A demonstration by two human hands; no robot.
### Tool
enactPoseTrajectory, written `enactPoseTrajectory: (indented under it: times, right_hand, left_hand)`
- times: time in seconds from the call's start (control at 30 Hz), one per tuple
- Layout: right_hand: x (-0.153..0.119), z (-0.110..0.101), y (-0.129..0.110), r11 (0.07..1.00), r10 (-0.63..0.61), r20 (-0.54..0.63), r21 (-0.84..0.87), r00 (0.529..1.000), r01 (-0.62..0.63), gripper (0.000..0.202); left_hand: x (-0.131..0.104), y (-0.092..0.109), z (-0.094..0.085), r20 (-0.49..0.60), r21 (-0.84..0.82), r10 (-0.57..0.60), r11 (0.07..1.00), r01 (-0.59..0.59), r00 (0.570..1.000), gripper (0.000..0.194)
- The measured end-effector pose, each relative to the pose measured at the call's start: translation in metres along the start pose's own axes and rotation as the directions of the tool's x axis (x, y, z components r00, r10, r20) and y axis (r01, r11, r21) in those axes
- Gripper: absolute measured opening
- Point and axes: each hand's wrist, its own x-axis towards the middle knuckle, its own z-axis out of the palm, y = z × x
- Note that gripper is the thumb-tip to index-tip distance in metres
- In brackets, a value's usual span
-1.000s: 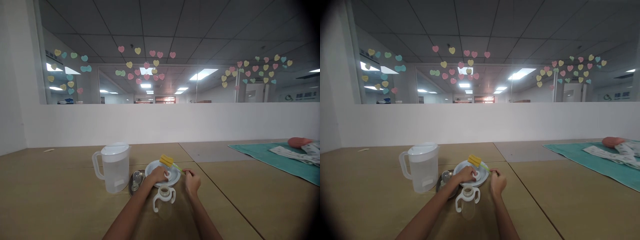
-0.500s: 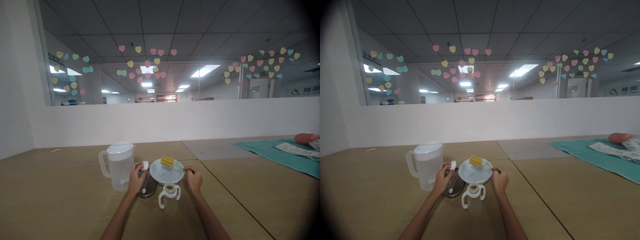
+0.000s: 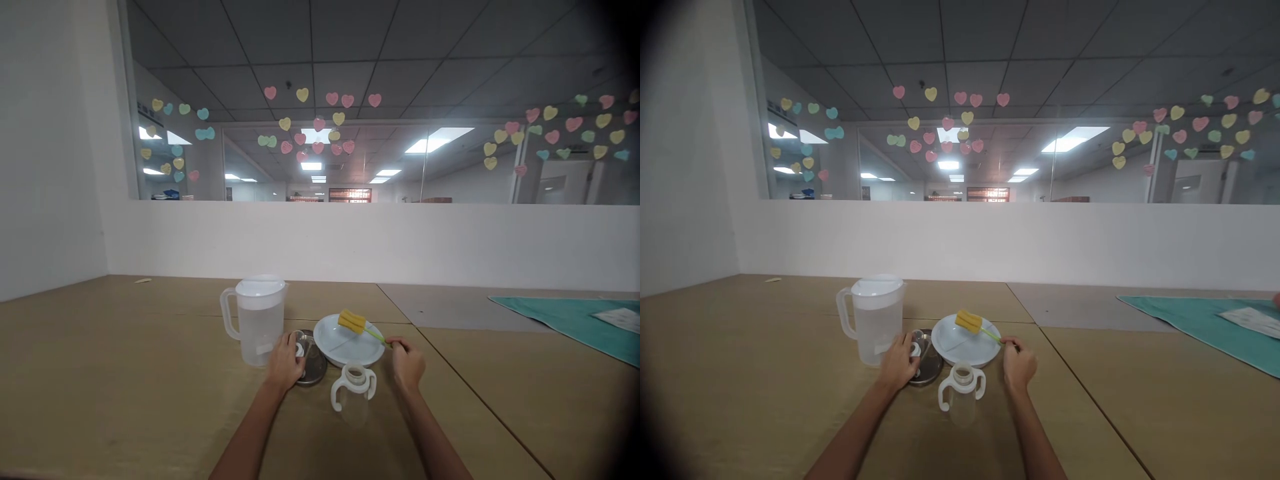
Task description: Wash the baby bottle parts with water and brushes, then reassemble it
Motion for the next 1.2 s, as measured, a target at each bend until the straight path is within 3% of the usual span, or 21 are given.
enactPoseTrajectory:
  times: [0.17,0.77,0.9,1.0,1.07,1.13,1.2]
  right_hand:
    - [-0.001,-0.002,-0.002,1.000,0.003,0.007,-0.011,1.000,-0.003,0.032]
    - [-0.001,0.000,-0.002,1.000,0.004,0.000,0.031,1.000,-0.004,0.031]
    - [-0.001,0.000,-0.002,0.999,-0.035,-0.015,0.035,0.999,0.035,0.031]
    - [-0.001,0.000,-0.003,0.999,-0.036,-0.024,0.014,0.999,0.036,0.032]
    - [-0.001,0.000,-0.003,0.999,-0.039,-0.029,0.021,0.999,0.040,0.032]
    - [-0.001,0.001,-0.004,0.998,-0.052,-0.031,0.039,0.998,0.053,0.031]
    - [-0.001,0.002,-0.005,0.998,-0.051,-0.029,0.044,0.998,0.052,0.031]
  left_hand:
    - [-0.002,0.002,0.001,0.026,0.079,0.007,0.997,-0.009,1.000,0.028]
    - [0.003,0.000,0.003,-0.029,0.014,-0.026,1.000,0.026,0.999,0.023]
    - [-0.001,0.005,-0.006,-0.133,-0.108,0.047,0.992,-0.061,0.990,0.024]
    - [-0.009,0.021,-0.013,-0.228,-0.267,0.277,0.904,-0.334,0.933,0.029]
    - [-0.015,0.035,-0.013,-0.247,-0.324,0.475,0.781,-0.534,0.844,0.035]
    - [-0.021,0.048,-0.010,-0.250,-0.366,0.598,0.670,-0.646,0.762,0.041]
    - [-0.025,0.057,-0.005,-0.259,-0.405,0.648,0.601,-0.689,0.716,0.045]
